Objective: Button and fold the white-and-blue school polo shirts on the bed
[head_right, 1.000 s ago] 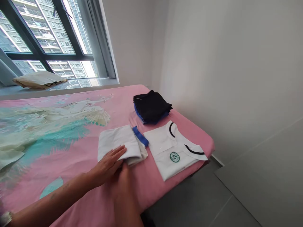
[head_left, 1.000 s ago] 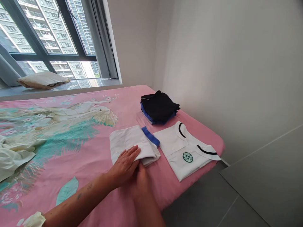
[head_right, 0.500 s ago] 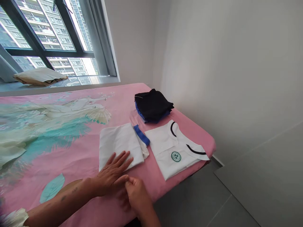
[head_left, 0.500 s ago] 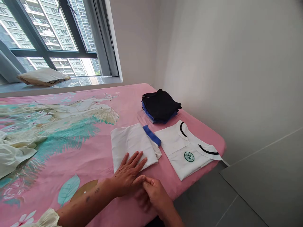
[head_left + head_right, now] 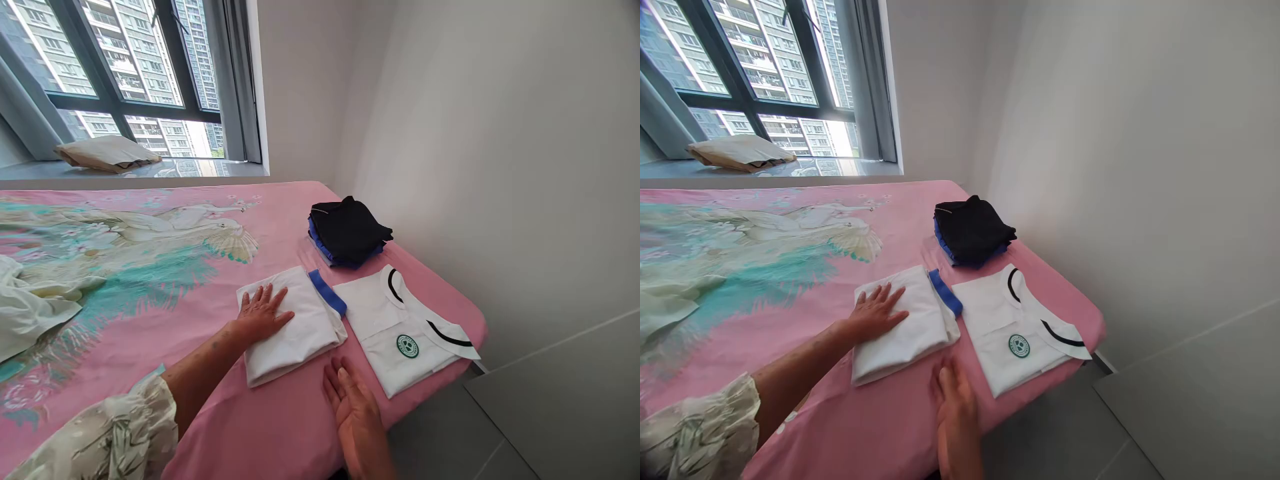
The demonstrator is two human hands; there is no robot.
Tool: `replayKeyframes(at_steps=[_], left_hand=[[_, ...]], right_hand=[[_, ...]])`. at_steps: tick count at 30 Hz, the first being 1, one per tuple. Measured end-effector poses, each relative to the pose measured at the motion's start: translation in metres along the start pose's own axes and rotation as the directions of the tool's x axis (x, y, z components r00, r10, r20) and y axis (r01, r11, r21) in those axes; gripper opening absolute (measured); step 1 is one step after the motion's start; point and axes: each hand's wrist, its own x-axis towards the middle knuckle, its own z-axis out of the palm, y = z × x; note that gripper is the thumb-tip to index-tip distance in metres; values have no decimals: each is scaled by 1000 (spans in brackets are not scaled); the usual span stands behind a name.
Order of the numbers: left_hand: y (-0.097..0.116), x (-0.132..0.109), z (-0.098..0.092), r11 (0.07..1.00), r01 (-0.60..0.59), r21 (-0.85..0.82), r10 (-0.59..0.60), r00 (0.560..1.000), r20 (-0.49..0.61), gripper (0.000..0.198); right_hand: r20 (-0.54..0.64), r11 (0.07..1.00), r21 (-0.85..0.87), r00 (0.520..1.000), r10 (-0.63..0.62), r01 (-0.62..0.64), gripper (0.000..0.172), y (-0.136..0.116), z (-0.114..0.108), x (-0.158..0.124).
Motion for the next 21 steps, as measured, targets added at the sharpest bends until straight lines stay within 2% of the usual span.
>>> replayKeyframes(at_steps=[3, 6, 10, 13, 15, 17, 19, 21], left_hand=[[6, -5, 1, 998, -58, 6, 59, 997, -56, 75], [19, -9, 2, 983, -183, 3, 183, 979, -90, 76], [39, -6, 5, 959, -279, -49, 276, 960, -55, 70], [47, -9, 4, 965, -248, -82, 243, 968, -57, 64], [51, -20, 2, 967, -233, -103, 229, 972, -51, 65], [57, -38, 0, 963, -253, -98, 250, 968, -36, 75], [66, -58, 1, 963, -263, -64, 263, 965, -19, 87], [77, -73, 5, 974, -226, -28, 225, 974, -15, 87]], right_hand=[[78, 997, 73, 996, 34, -40, 37, -5, 11, 8], [75, 997, 60, 997, 36, -40, 29, -10, 25, 21], [72, 995, 56, 994, 80, -84, 32, -12, 34, 35], [119, 998, -50, 992, 36, -30, 44, -13, 33, 37], [160, 977, -187, 984, -72, 102, 49, -14, 32, 35], [209, 946, -266, 969, -132, 187, 48, -15, 30, 34], [256, 948, -246, 957, -135, 200, 46, -15, 30, 33], [280, 962, -195, 951, -133, 192, 46, -13, 31, 34]])
